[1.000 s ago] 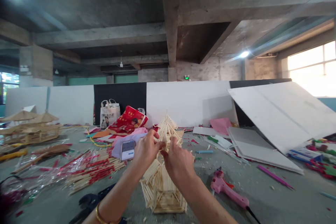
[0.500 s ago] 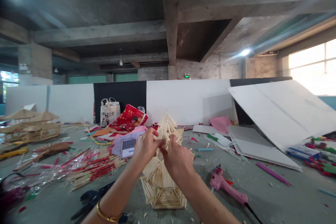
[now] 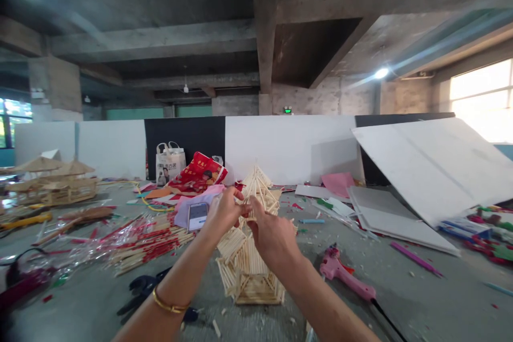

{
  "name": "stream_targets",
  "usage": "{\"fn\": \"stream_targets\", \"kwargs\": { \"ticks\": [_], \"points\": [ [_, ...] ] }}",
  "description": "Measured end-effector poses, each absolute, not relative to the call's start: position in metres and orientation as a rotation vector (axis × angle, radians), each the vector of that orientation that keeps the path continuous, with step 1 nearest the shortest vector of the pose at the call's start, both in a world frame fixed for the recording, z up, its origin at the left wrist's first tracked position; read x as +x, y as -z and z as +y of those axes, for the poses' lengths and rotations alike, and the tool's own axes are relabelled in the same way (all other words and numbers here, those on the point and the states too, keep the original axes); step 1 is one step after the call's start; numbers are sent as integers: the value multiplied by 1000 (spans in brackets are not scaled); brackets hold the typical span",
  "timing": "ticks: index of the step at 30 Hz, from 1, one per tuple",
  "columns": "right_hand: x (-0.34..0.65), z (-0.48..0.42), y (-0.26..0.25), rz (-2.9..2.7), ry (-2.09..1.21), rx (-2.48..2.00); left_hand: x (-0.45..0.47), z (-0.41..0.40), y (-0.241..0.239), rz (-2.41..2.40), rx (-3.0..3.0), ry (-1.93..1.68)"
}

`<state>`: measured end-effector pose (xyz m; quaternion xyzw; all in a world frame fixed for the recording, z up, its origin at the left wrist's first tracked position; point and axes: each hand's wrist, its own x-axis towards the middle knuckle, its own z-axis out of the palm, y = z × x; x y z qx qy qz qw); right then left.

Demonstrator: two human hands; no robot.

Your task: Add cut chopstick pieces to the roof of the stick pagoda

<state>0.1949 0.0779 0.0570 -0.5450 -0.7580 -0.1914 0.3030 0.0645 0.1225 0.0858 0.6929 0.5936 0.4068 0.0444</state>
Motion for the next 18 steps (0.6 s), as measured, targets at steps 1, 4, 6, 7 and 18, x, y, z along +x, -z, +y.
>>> {"fn": "stream_targets", "kwargs": {
  "ticks": [1,4,6,7,18],
  "points": [
    [196,78,-57,-2026,516,-1421,64,123,-86,1810,2116,-1243],
    [198,79,-59,-2073,524,-1379,65,123,-87,1796,2110,-1238],
    [199,80,-61,-2096,522,-1386,65,122,-87,1784,2103,-1232],
    [199,80,-62,-2103,525,-1398,65,121,-88,1778,2098,-1226],
    [197,80,-68,-2108,574,-1401,65,116,-85,1717,2049,-1208]
  ]
}}
